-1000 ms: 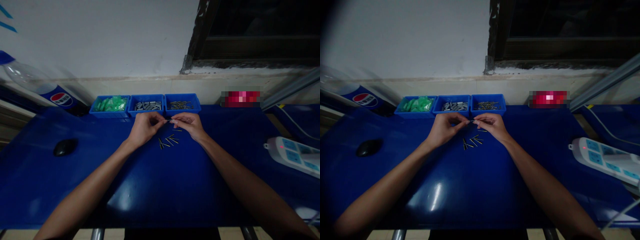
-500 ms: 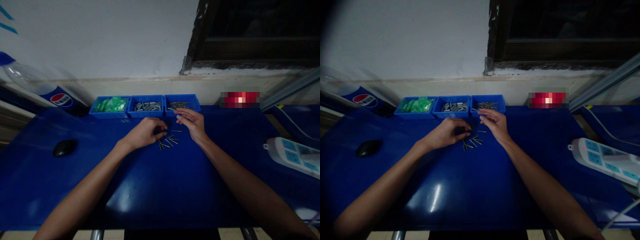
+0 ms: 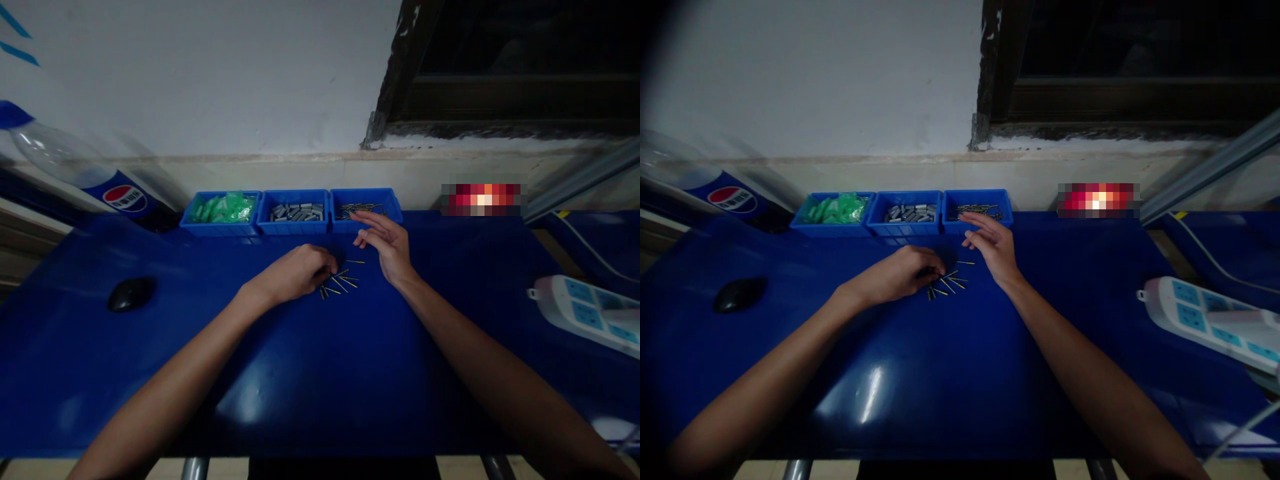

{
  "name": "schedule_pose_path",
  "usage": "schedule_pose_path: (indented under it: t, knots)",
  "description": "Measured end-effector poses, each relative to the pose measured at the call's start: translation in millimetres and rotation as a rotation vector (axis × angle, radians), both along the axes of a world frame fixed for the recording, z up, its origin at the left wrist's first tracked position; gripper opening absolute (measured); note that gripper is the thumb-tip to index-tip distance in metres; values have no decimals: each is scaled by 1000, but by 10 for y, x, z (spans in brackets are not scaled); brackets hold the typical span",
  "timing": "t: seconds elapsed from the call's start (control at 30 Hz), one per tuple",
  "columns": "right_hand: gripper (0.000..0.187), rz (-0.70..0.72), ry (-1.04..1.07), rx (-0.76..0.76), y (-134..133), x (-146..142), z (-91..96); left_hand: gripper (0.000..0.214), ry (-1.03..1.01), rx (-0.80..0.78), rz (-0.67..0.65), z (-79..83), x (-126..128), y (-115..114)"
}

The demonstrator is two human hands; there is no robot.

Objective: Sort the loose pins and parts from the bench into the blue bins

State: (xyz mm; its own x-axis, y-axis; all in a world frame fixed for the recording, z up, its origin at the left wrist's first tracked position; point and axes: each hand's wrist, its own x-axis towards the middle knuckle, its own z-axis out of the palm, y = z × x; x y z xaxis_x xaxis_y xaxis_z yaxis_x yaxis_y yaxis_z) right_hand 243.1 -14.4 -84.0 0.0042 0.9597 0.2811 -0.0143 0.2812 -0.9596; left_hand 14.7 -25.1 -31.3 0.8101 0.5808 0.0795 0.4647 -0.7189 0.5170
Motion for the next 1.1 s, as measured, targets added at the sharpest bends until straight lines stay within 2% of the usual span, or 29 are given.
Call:
schedule_pose_path:
  t: [0.17, 0.23, 0.43, 0.77, 1.1]
  knots:
    - [38, -3, -21, -17, -3, 6, 8, 17, -10, -16, -2, 71, 14, -37]
    - [38, 4, -17, -13, -1, 8, 7, 22, -6, -37, -21, 88, 23, -53]
    - [37, 8, -31, -13, 6, 11, 2, 28, 5, -70, -58, 53, 33, -59]
    - [34, 26, 52, 3, 6, 3, 5, 37, 3, -56, -13, 49, 34, -47]
    - [28, 33, 48, 7, 13, 8, 7, 31, -34, -52, 6, 56, 27, -31]
